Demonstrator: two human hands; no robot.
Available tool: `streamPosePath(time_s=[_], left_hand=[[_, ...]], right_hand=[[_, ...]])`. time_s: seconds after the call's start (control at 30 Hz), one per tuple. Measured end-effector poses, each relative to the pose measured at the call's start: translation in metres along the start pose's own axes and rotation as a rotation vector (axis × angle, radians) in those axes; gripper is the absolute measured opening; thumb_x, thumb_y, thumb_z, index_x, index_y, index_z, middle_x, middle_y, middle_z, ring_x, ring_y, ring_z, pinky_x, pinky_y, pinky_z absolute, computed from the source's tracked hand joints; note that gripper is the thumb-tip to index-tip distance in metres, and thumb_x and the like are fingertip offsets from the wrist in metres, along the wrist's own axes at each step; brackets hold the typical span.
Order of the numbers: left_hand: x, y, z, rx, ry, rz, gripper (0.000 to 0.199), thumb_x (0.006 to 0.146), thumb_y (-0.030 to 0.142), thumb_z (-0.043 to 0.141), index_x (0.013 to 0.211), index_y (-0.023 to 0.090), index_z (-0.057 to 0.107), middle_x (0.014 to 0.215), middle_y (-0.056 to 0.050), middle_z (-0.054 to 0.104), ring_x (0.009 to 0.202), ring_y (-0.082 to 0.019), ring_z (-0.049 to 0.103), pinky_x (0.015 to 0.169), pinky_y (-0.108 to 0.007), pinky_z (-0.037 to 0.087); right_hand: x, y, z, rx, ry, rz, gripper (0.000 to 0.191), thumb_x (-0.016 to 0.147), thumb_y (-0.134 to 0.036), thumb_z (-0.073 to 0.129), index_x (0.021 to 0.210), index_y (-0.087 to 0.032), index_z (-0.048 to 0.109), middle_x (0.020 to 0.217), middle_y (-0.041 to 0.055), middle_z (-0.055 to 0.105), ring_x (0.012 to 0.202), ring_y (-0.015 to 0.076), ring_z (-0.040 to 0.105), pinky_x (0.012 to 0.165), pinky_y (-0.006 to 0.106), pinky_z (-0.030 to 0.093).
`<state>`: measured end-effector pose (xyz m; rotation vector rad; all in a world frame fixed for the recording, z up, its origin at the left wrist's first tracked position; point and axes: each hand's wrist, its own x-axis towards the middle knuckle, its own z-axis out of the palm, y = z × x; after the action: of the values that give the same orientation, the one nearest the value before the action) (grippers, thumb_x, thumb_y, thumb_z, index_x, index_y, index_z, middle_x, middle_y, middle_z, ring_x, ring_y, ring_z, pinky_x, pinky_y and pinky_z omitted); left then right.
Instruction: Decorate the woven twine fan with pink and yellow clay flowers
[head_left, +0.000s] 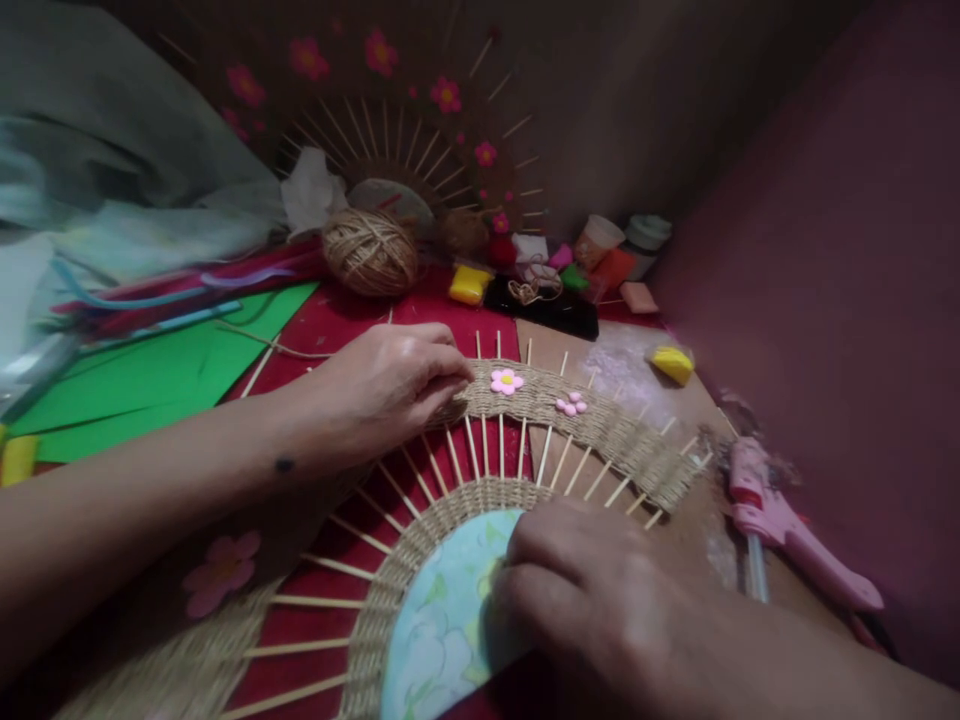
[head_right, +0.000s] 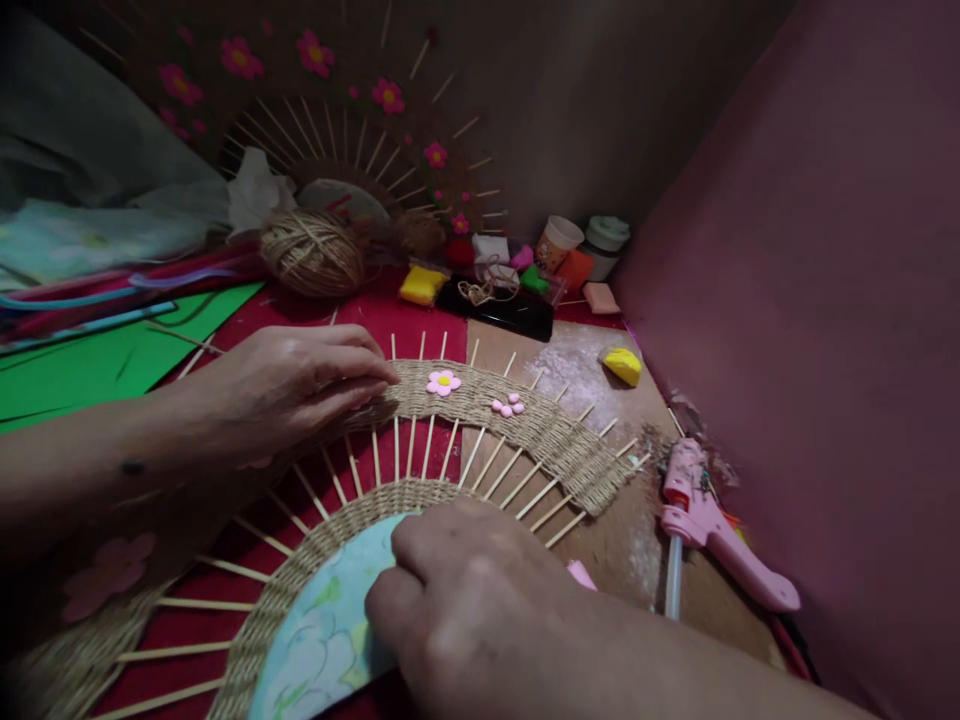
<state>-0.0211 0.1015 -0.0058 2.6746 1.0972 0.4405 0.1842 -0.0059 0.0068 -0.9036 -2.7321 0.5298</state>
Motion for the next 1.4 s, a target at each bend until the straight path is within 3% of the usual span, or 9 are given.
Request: streamPosePath(time_s=[0.13, 0.2, 0.27, 0.37, 0.6, 0.8, 1.3, 1.4], left_hand=[[0.0, -0.001, 0.001, -0.01, 0.005, 0.003, 0.029, 0.086, 0.026, 0.045, 0.091, 0.018, 0.071, 0.085, -0.006, 0.063, 0.07, -0.013, 0.057, 0.063, -0.025, 0.041], [0.0, -0.002, 0.001, -0.016, 0.008, 0.007, 0.029, 0.086, 0.026, 0.045, 0.091, 0.017, 0.071, 0.085, -0.006, 0.063, 0.071, -0.014, 0.058, 0.063, -0.025, 0.041], [-0.001, -0.002, 0.002, -0.017, 0.016, 0.01, 0.029, 0.086, 0.026, 0.045, 0.091, 0.016, 0.071, 0.084, -0.006, 0.063, 0.071, -0.014, 0.058, 0.064, -0.025, 0.041], [0.0, -0.003, 0.003, -0.014, 0.008, 0.005, 0.029, 0.085, 0.025, 0.043, 0.09, 0.017, 0.071, 0.084, -0.006, 0.062, 0.07, -0.014, 0.057, 0.064, -0.025, 0.041], [0.0, -0.003, 0.003, -0.004, -0.013, -0.006, 0.027, 0.085, 0.024, 0.045, 0.088, 0.018, 0.071, 0.082, -0.005, 0.062, 0.069, -0.012, 0.057, 0.063, -0.023, 0.041], [0.0, -0.005, 0.005, -0.015, 0.015, 0.015, 0.025, 0.085, 0.023, 0.047, 0.088, 0.017, 0.071, 0.081, -0.005, 0.062, 0.068, -0.012, 0.056, 0.063, -0.024, 0.041], [-0.002, -0.003, 0.004, -0.036, -0.003, 0.006, 0.026, 0.087, 0.024, 0.046, 0.091, 0.016, 0.071, 0.082, -0.005, 0.061, 0.067, -0.013, 0.056, 0.062, -0.024, 0.041], [-0.002, -0.003, 0.004, -0.044, 0.007, 0.016, 0.027, 0.087, 0.024, 0.046, 0.091, 0.016, 0.071, 0.082, -0.006, 0.061, 0.068, -0.013, 0.056, 0.062, -0.024, 0.041]], right_hand=[[0.004, 0.039, -0.029, 0.008, 0.197, 0.173, 0.017, 0.083, -0.01, 0.052, 0.076, -0.015, 0.066, 0.075, 0.0053, 0.062, 0.064, 0.0129, 0.055, 0.055, 0.026, 0.041], [0.008, 0.064, -0.042, -0.035, 0.267, 0.362, 0.013, 0.082, -0.014, 0.056, 0.08, -0.016, 0.069, 0.079, 0.0057, 0.064, 0.069, 0.0147, 0.059, 0.061, 0.027, 0.045], [0.01, 0.086, -0.048, -0.079, 0.258, 0.478, 0.011, 0.08, -0.018, 0.059, 0.079, -0.019, 0.07, 0.078, 0.0045, 0.065, 0.068, 0.0155, 0.059, 0.061, 0.028, 0.046], [0.013, 0.104, -0.042, -0.088, 0.226, 0.495, 0.012, 0.08, -0.018, 0.06, 0.077, -0.02, 0.071, 0.077, 0.0036, 0.066, 0.068, 0.0157, 0.06, 0.063, 0.029, 0.046], [0.019, 0.101, -0.03, -0.128, 0.165, 0.533, 0.013, 0.078, -0.015, 0.063, 0.075, -0.022, 0.073, 0.075, 0.0014, 0.068, 0.067, 0.0145, 0.061, 0.06, 0.025, 0.043], [0.018, 0.105, -0.027, -0.07, 0.192, 0.532, 0.011, 0.077, -0.013, 0.064, 0.073, -0.02, 0.071, 0.075, 0.0021, 0.068, 0.07, 0.0147, 0.061, 0.061, 0.025, 0.045], [0.02, 0.105, -0.031, -0.094, 0.135, 0.562, 0.013, 0.082, -0.014, 0.057, 0.077, -0.017, 0.069, 0.079, 0.0041, 0.069, 0.071, 0.0157, 0.061, 0.063, 0.026, 0.043], [0.017, 0.105, -0.033, -0.127, 0.193, 0.553, 0.014, 0.083, -0.015, 0.055, 0.077, -0.017, 0.068, 0.078, 0.0045, 0.069, 0.07, 0.0159, 0.06, 0.063, 0.027, 0.042]])
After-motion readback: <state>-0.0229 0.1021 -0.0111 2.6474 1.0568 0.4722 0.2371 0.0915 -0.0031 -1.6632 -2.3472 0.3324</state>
